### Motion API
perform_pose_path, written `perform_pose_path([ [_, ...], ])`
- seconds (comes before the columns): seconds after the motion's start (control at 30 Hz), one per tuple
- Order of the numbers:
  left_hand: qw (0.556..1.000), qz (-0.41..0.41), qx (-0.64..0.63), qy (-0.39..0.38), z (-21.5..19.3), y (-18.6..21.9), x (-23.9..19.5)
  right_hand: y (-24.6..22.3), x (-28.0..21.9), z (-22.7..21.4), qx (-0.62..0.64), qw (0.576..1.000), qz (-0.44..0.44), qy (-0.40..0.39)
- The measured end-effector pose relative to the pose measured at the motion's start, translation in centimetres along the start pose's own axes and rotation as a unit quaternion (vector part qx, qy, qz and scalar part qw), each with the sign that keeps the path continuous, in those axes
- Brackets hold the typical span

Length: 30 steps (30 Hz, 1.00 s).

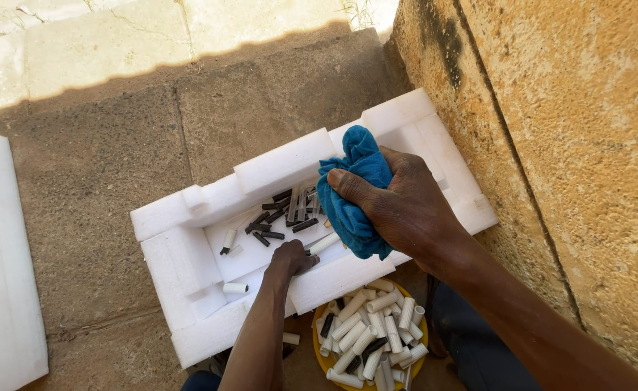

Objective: The person sits on the ground and wipes small white and black plastic pipe fittings with a blue cloth. They pick up the fittings from a white styrofoam box and a yellow bowl, clean them individually, and place them back into the containers.

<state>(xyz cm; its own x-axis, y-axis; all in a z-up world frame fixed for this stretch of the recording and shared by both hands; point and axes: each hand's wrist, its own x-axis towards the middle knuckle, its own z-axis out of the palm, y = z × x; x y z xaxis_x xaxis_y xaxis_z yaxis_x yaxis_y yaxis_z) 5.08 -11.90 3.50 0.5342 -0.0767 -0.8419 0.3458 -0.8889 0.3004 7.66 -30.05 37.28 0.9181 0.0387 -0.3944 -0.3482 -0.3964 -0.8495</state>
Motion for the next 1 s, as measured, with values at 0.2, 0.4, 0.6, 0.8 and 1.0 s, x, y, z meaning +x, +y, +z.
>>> perform_pose_path([
  [0.2,1.0,-0.017,-0.007,0.005,0.8,-0.5,0.0,0.1,-0.2,-0.5,0.002,1.0,-0.006,-0.001],
  [0.4,0.998,-0.037,-0.049,0.015,1.3,-2.9,0.6,-0.5,-0.8,-0.5,0.011,1.0,0.01,-0.009],
  [0.6,0.999,0.017,0.041,0.025,-0.4,-2.5,0.0,-0.5,-0.9,-0.6,-0.003,1.0,0.017,-0.012],
  [0.8,0.983,0.156,0.065,0.067,0.7,1.2,2.4,-0.9,-1.1,0.1,0.008,1.0,-0.007,-0.016],
  [1.0,0.992,0.124,-0.013,0.025,0.2,5.8,-1.8,-0.8,-1.2,-0.1,0.026,1.0,-0.006,0.001],
])
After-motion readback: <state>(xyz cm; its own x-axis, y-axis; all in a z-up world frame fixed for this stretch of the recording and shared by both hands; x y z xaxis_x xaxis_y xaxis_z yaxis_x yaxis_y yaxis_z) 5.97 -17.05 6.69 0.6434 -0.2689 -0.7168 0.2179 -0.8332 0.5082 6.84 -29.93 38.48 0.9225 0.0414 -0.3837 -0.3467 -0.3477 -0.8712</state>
